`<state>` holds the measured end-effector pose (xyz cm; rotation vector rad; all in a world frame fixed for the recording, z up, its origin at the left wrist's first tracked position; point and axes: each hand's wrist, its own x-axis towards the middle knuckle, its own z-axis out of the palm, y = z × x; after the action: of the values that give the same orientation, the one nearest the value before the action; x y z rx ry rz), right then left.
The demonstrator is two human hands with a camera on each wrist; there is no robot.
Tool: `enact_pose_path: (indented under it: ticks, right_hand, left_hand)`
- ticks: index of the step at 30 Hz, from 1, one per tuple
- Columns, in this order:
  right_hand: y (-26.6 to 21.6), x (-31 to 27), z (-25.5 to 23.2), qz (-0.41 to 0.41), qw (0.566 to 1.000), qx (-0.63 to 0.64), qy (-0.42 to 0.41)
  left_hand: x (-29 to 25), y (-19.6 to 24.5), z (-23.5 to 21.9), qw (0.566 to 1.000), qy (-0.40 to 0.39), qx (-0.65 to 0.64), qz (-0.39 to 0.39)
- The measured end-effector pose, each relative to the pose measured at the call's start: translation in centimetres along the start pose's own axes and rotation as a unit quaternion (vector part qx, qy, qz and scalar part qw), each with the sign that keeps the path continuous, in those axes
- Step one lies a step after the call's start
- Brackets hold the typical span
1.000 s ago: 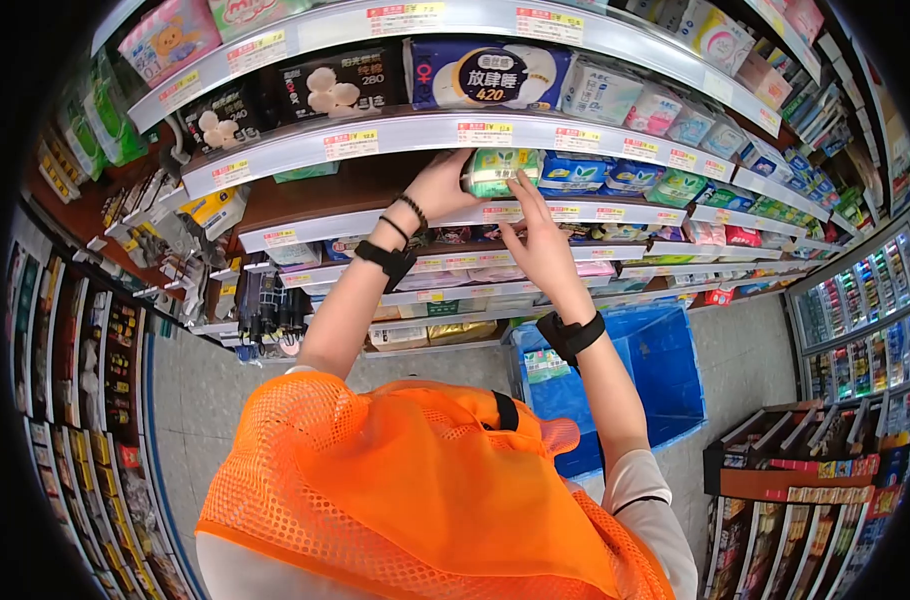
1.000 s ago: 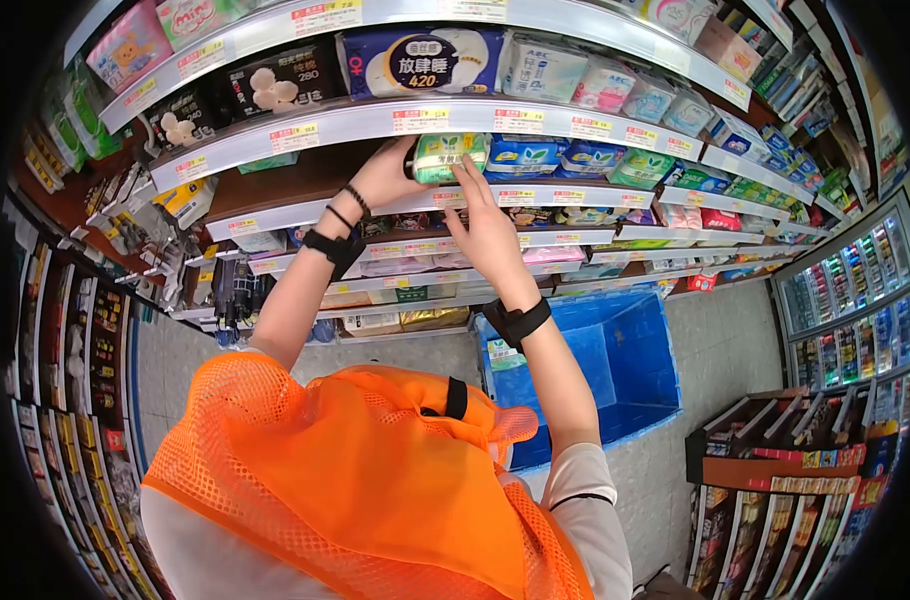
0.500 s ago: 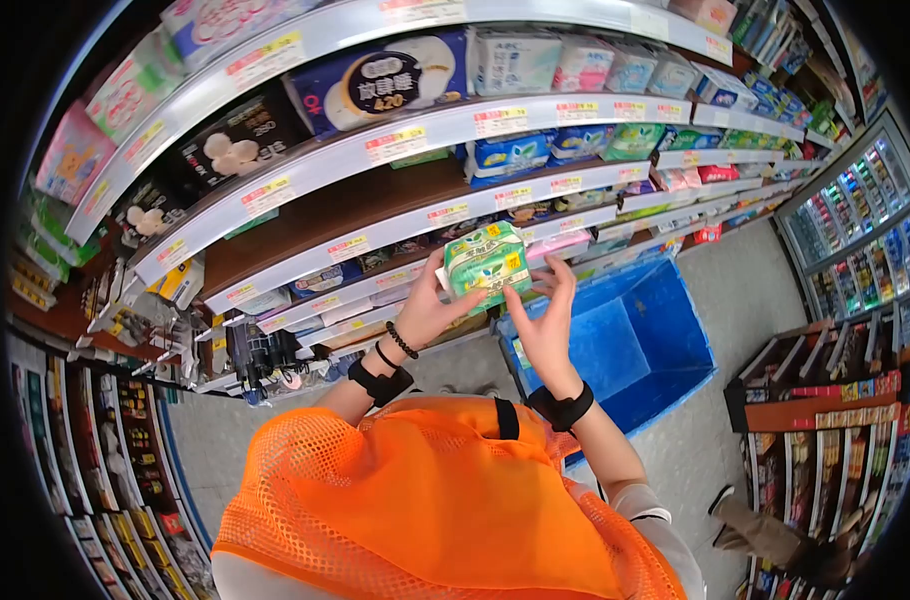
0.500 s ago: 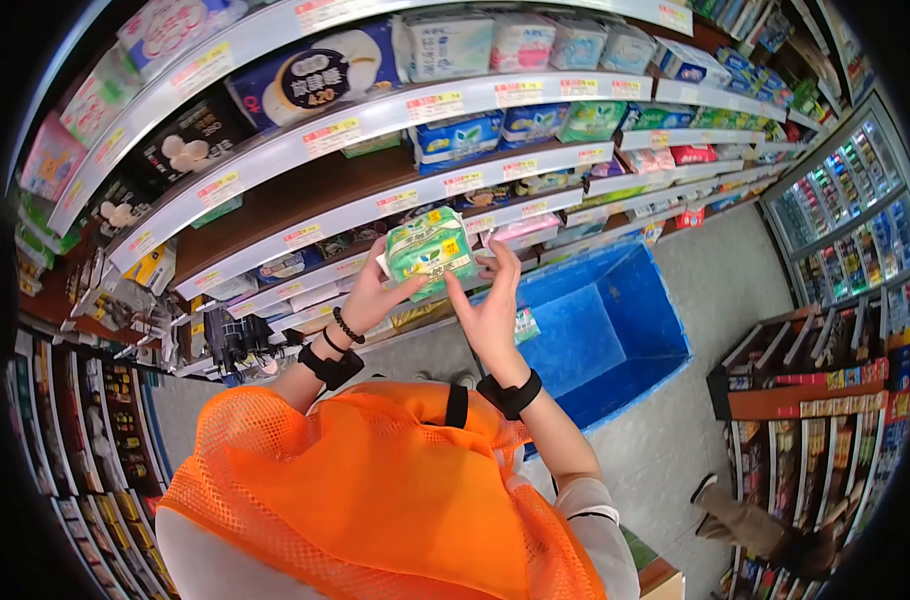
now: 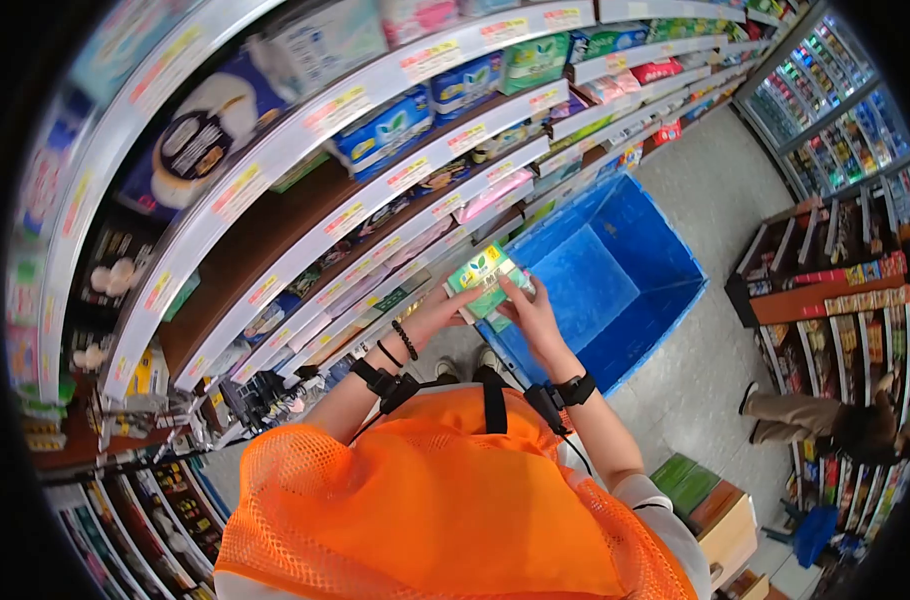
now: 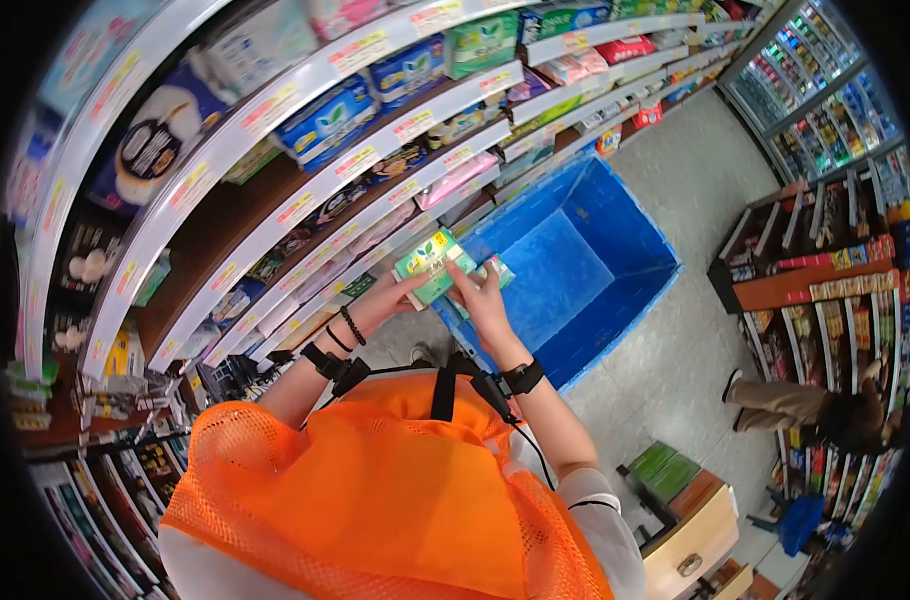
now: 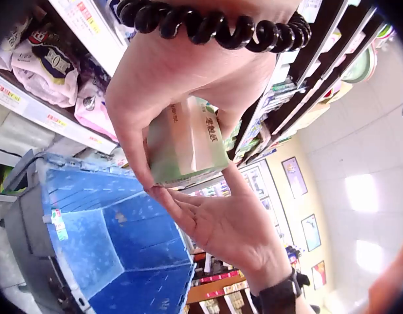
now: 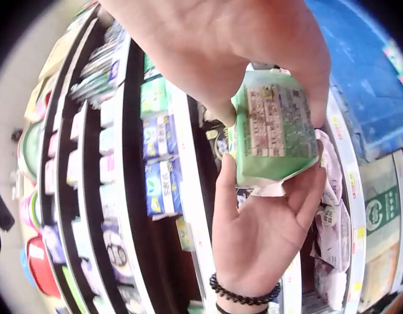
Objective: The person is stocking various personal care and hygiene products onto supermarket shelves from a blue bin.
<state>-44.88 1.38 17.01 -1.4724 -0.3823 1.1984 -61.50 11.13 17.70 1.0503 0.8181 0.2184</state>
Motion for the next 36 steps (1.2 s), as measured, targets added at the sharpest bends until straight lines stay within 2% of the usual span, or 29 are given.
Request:
enact_pose_path:
  ticks: [2,3,4,5,7,8,11,12,14,17,18,20,22,24,26,27,29,30,32,34,36]
  right_hand:
    - [1.1,0.9,-1.5,0.116,0.987,0.086,-0.068]
    - [2.8,1.5,-2.5,0.144,0.98,0.118,-0.072]
    - [3.8,1.8,-3.3,0.149,0.979,0.126,-0.062]
    - [4.6,2.1,-4.3,0.197,0.967,0.154,-0.048]
    - [6.8,3.4,-6.5,0.264,0.949,0.174,-0.009]
    - [7.9,4.6,-7.9,0.268,0.947,0.178,-0.003]
    - [13.1,9.1,-13.7,0.301,0.932,0.174,0.099]
    - [14.6,10.7,-15.6,0.286,0.935,0.175,0.116]
    - [20.0,15.5,-19.5,0.254,0.937,0.17,0.167]
    - [23.1,21.0,-22.1,0.25,0.916,0.131,0.286]
    - [24.6,22.8,-22.7,0.205,0.919,0.166,0.294]
    - [24.0,25.5,-22.4,0.129,0.933,0.141,0.305]
    - [24.9,29.0,-21.9,0.116,0.922,0.076,0.36]
    - [25.7,31.3,-22.6,0.105,0.957,0.077,0.26]
    - [28.8,34.2,-23.0,0.105,0.954,-0.078,0.271]
    - [28.6,34.4,-22.8,0.108,0.953,-0.078,0.271]
    - [26.6,34.1,-21.4,0.059,0.925,-0.212,0.311]
    - [26.0,33.8,-21.1,0.062,0.924,-0.212,0.311]
    - [24.9,33.6,-20.4,0.077,0.986,-0.078,0.122]
    - [25.6,34.3,-20.6,0.084,0.991,-0.045,0.092]
    - [25.8,35.0,-20.9,0.021,0.946,-0.277,0.169]
  left_hand:
    - [1.8,-1.4,0.7,0.999,-0.012,0.03,-0.016]
    - [3.4,-3.7,0.6,0.996,-0.037,0.058,-0.048]
    - [4.5,-5.0,0.8,0.991,-0.064,0.085,-0.079]
    - [5.4,-6.3,0.9,0.979,-0.08,0.141,-0.12]
    - [6.7,-9.6,1.5,0.972,-0.095,0.181,-0.119]
    - [7.1,-11.0,1.7,0.964,-0.105,0.219,-0.111]
    - [8.0,-12.9,2.2,0.964,-0.103,0.219,-0.112]
    - [8.2,-13.7,2.1,0.963,-0.106,0.218,-0.118]
    - [8.7,-14.9,1.8,0.966,-0.101,0.224,-0.079]
    - [7.8,-14.0,2.6,0.973,-0.088,0.202,-0.066]
    - [7.6,-13.7,2.7,0.976,-0.089,0.19,-0.055]
    - [7.4,-13.0,3.0,0.977,-0.081,0.183,-0.07]
    - [7.5,-12.8,3.1,0.976,-0.08,0.193,-0.053]
    - [7.5,-12.3,3.4,0.977,-0.079,0.187,-0.07]
    - [7.6,-11.7,3.6,0.979,-0.076,0.167,-0.086]
    - [7.8,-11.5,3.7,0.978,-0.08,0.166,-0.095]
    - [7.9,-11.4,3.5,0.974,-0.092,0.179,-0.1]
    - [7.9,-11.3,3.3,0.97,-0.104,0.194,-0.102]
    - [8.0,-11.1,3.0,0.97,-0.106,0.189,-0.106]
    - [8.2,-11.1,2.8,0.971,-0.109,0.184,-0.111]
    - [8.2,-11.1,2.7,0.975,-0.116,0.15,-0.117]
